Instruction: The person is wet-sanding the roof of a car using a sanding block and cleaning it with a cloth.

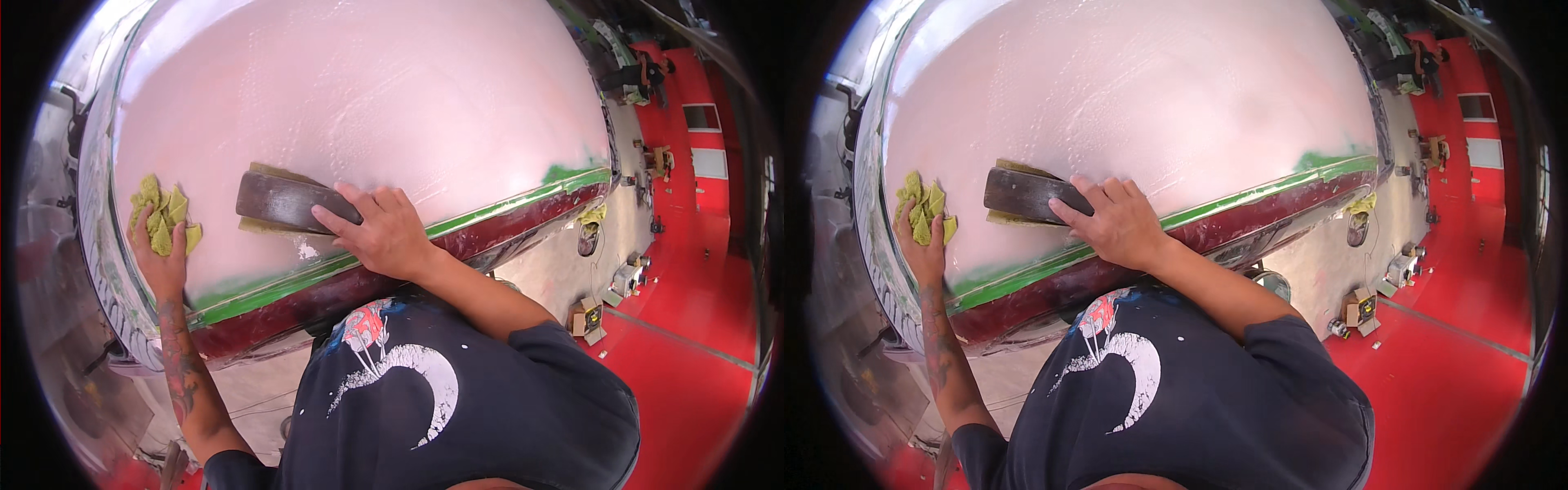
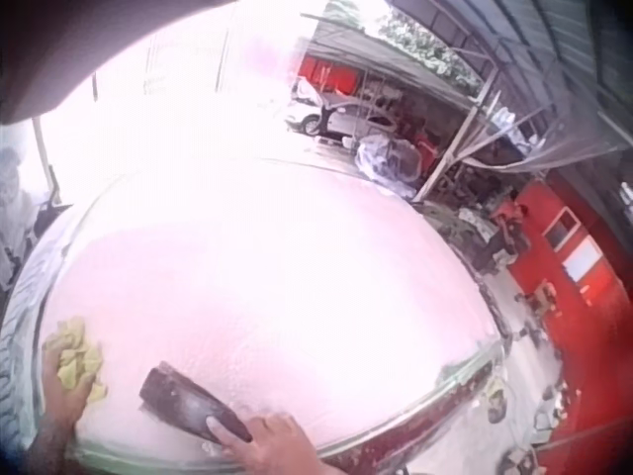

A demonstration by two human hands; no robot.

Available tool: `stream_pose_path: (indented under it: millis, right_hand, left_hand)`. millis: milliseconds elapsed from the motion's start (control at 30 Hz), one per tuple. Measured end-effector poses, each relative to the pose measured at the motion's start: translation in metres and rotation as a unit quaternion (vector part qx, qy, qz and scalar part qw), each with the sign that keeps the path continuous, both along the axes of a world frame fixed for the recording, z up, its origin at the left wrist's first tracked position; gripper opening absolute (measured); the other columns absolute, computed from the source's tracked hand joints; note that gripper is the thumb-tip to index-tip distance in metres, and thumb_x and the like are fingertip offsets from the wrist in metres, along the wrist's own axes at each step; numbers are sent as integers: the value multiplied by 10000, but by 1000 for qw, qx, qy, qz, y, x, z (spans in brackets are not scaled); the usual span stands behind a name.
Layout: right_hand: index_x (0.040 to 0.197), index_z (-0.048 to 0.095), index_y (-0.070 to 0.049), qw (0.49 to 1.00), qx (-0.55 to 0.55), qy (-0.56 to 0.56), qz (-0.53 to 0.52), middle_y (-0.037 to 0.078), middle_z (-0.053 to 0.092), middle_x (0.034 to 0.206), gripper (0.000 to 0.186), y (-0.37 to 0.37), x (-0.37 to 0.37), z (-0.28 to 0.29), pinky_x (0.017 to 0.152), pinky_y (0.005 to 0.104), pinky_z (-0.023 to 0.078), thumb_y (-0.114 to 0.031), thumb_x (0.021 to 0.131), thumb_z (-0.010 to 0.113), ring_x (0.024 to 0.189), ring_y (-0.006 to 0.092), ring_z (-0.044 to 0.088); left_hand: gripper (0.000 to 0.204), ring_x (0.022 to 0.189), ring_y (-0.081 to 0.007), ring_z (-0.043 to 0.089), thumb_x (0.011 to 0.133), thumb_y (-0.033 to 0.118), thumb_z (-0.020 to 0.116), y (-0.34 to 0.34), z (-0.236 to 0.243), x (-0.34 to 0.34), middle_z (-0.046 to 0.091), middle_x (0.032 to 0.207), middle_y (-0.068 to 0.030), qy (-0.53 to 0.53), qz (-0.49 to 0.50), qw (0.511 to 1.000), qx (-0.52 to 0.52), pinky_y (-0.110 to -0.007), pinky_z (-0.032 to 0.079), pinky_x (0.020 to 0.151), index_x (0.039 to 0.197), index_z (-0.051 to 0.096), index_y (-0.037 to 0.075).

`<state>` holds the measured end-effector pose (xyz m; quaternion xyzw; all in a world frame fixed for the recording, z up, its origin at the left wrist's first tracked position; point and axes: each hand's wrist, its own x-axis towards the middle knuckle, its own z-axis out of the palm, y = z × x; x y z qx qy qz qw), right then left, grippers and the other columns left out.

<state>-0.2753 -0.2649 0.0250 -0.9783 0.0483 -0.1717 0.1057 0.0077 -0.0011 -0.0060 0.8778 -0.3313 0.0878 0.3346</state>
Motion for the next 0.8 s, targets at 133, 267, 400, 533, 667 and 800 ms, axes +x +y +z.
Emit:
stream_pose_path:
  millis: [133, 267, 400, 533, 667, 800]
  right_hand:
    - [1375, 641, -225, 989, -57, 25, -137, 134, 589, 1306, 563, -86, -47, 4, 816, 409, 466, -273, 828, 765, 921, 292, 530]
    - [1378, 632, -148, 924, -79, 10, -375, 187, 609, 1283, 481, -207, -131, -5, 908, 455, 464, -267, 914, 680, 998, 382, 549]
    - [1367, 644, -173, 941, -75, -25, -330, 184, 600, 1288, 476, -147, -97, -13, 857, 464, 449, -252, 900, 689, 954, 367, 536]
    - [1364, 655, -243, 990, -4, -1, -142, 137, 583, 1321, 521, -34, -41, 3, 815, 403, 443, -299, 854, 749, 914, 294, 512]
    - [1367, 654, -210, 976, -51, 5, -211, 150, 592, 1306, 513, -93, -76, -2, 846, 414, 457, -269, 865, 740, 930, 309, 520]
    - [1370, 640, -162, 902, -82, -13, -423, 195, 605, 1277, 456, -199, -139, -4, 918, 461, 452, -292, 935, 663, 1029, 374, 540]
  left_hand:
    - [507, 1281, -373, 516, 882, 147, 773, 6, -2, -2, 545, 1334, -211, -7, 8, 1000, 7, -446, 401, 1096, 1342, 586, 46]
    - [540, 1290, -384, 510, 845, 131, 793, 0, 1, -2, 549, 1335, -201, -17, 2, 1000, 6, -455, 410, 1091, 1336, 586, 39]
    - [532, 1282, -382, 518, 849, 135, 793, -5, 1, -3, 557, 1327, -203, -20, -1, 1000, 10, -455, 415, 1084, 1331, 591, 38]
    - [531, 1273, -380, 524, 863, 145, 785, 2, 1, -2, 554, 1328, -214, 12, 5, 1000, 9, -453, 417, 1082, 1342, 584, 38]
    - [531, 1278, -382, 519, 872, 154, 777, 13, -5, 3, 552, 1332, -219, -10, 12, 1000, 24, -450, 408, 1090, 1352, 578, 39]
    - [530, 1280, -382, 518, 872, 151, 775, 0, 1, -1, 553, 1333, -216, 3, 3, 1000, 3, -447, 403, 1095, 1351, 578, 39]
